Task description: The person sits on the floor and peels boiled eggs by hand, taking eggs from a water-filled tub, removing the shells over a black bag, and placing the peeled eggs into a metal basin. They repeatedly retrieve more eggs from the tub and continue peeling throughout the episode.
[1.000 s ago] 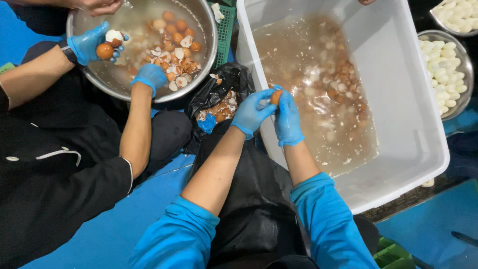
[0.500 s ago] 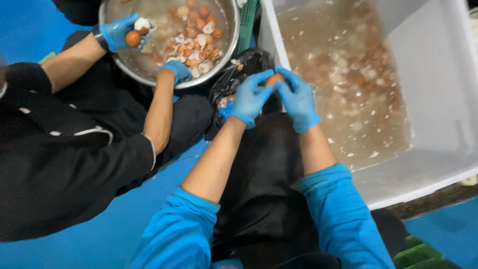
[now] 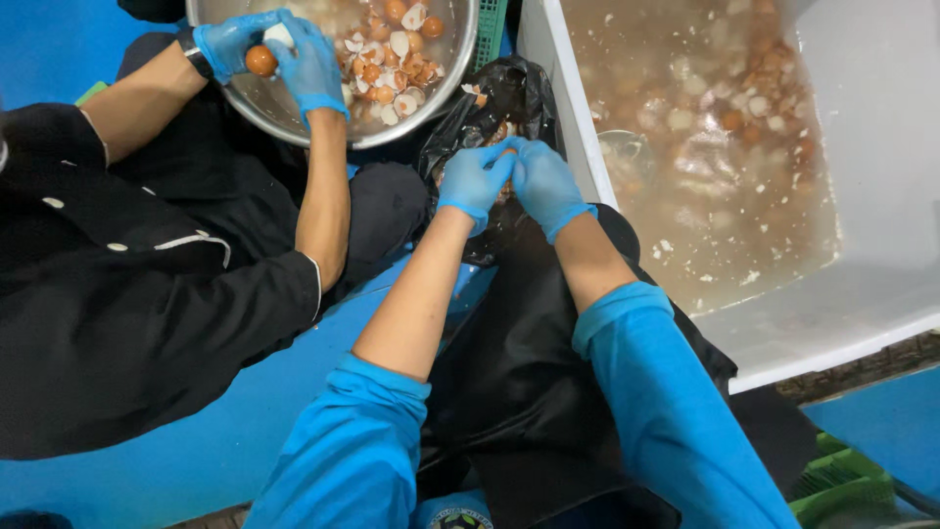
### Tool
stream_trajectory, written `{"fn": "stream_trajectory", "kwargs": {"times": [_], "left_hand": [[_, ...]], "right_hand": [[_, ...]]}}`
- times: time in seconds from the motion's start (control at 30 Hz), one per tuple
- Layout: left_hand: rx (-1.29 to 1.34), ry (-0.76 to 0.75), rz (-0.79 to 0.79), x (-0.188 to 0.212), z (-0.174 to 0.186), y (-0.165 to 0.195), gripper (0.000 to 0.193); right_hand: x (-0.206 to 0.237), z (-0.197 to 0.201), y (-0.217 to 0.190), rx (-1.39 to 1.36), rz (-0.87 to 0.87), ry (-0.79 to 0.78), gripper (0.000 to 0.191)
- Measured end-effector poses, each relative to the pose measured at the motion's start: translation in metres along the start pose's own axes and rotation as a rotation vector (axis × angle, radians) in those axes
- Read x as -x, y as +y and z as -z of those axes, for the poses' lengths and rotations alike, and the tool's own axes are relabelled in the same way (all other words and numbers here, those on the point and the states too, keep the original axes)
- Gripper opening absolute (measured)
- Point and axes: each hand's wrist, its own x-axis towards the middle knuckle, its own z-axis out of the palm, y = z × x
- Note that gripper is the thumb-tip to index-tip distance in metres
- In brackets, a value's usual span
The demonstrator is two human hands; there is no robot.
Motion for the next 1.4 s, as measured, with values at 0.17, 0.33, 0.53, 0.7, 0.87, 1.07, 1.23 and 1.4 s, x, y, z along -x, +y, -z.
{"fn": "stream_trajectory", "kwargs": {"times": [0.17,0.33,0.53,0.7,0.87,1.07,1.23,1.4], "left_hand": [[0.229,0.058,0.08,0.001,-0.003,-0.011,0.028],[0.243,0.094,0.045,0.004,0.005,-0.007,0.026],[0.296,0.091,0.088,0.008,0.012,0.004,0.03],[0.279,0.143,0.01,0.006,0.008,-0.012,0.032],[0.483,0.111,0.008,0.003,-0.002,-0.039,0.033],[0.534,0.127,0.031,0.004,-0.001,-0.045,0.04],[0.596,0.13,0.06,0.006,0.003,-0.038,0.043],[0.667,0.097,-0.027,0.004,-0.001,-0.039,0.044]], "right_hand": [[-0.007,-0.008,-0.001,-0.114,0.009,-0.031,0.029],[-0.013,-0.01,-0.011,-0.158,-0.002,-0.04,0.028],[-0.014,-0.012,-0.01,-0.373,-0.227,-0.083,0.029],[-0.014,-0.02,0.0,-0.253,0.048,0.081,0.023],[-0.017,-0.019,0.004,-0.476,-0.252,0.061,0.022],[-0.019,-0.021,0.018,-0.433,-0.397,0.119,0.02],[-0.018,-0.027,0.035,-0.363,-0.135,0.23,0.024],[-0.021,-0.034,0.033,-0.767,-0.268,-0.025,0.028]]}}
